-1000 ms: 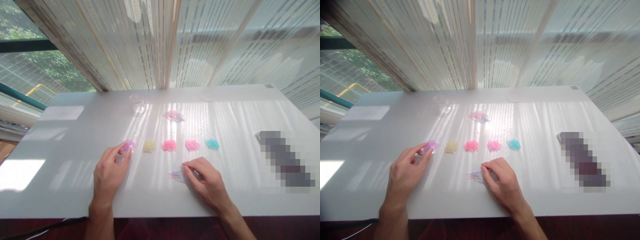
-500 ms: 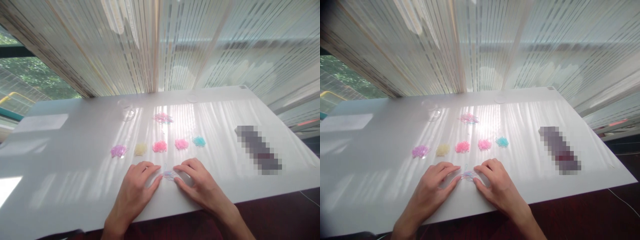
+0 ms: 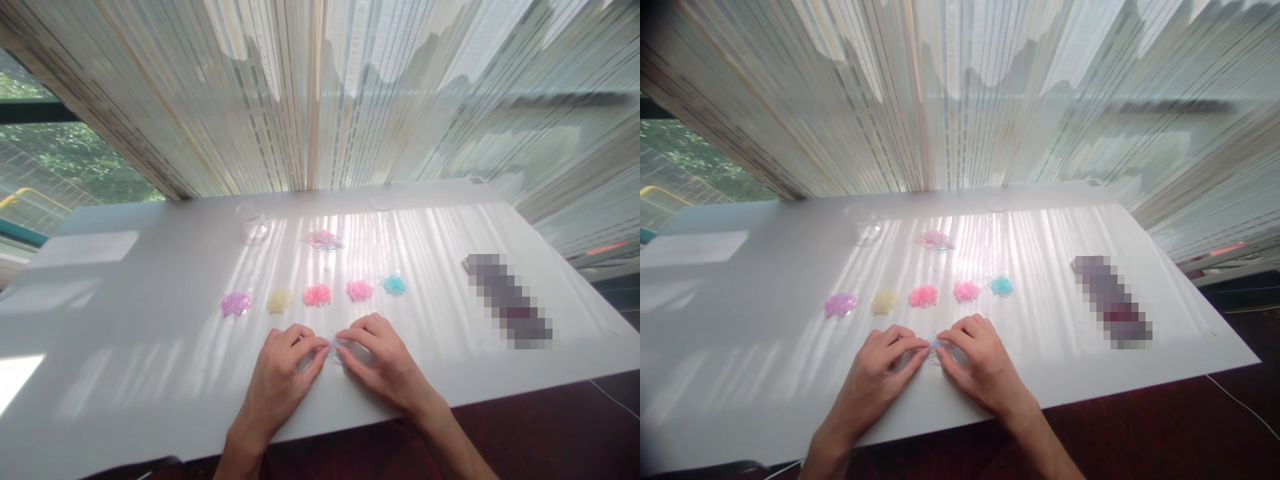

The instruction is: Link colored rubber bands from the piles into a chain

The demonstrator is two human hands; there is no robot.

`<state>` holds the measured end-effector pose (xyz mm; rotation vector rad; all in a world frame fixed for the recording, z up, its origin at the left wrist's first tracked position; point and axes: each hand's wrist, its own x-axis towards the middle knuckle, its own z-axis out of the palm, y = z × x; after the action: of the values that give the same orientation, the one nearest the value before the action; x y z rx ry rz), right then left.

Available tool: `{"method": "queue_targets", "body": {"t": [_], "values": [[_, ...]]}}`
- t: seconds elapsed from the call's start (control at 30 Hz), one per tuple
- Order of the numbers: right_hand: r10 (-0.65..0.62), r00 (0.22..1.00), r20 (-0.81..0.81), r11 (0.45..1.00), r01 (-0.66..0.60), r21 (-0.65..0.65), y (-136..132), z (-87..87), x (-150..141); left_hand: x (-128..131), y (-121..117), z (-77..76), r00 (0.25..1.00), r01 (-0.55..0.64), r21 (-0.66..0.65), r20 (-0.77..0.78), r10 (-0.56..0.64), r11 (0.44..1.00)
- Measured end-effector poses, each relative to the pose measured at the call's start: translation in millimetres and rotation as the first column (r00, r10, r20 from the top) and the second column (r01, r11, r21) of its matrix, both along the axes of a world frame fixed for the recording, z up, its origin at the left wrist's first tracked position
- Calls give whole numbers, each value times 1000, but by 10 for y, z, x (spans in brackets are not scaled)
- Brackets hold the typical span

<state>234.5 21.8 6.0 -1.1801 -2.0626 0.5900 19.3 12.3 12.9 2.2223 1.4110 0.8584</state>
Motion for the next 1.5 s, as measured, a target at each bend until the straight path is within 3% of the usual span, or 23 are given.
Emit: {"method": "queue_targets", "body": {"t": [0.47, 0.97, 1.43, 1.5], "values": [[14, 994, -109, 1000, -11, 24, 32, -21, -62, -33, 4, -18, 997, 54, -71, 50, -51, 996], [-21, 988, -151, 999, 27, 36, 10, -35, -43, -17, 3, -51, 999, 15, 86, 46, -19, 996], [-3, 987, -163, 1000, 0, -16, 24, -12, -30, 5, -10, -27, 999, 1, 62, 37, -3, 998], [-47, 985, -166, 999, 49, 9, 32, -3, -33, 1, -6, -45, 999, -11, 76, 42, 8, 997]]}}
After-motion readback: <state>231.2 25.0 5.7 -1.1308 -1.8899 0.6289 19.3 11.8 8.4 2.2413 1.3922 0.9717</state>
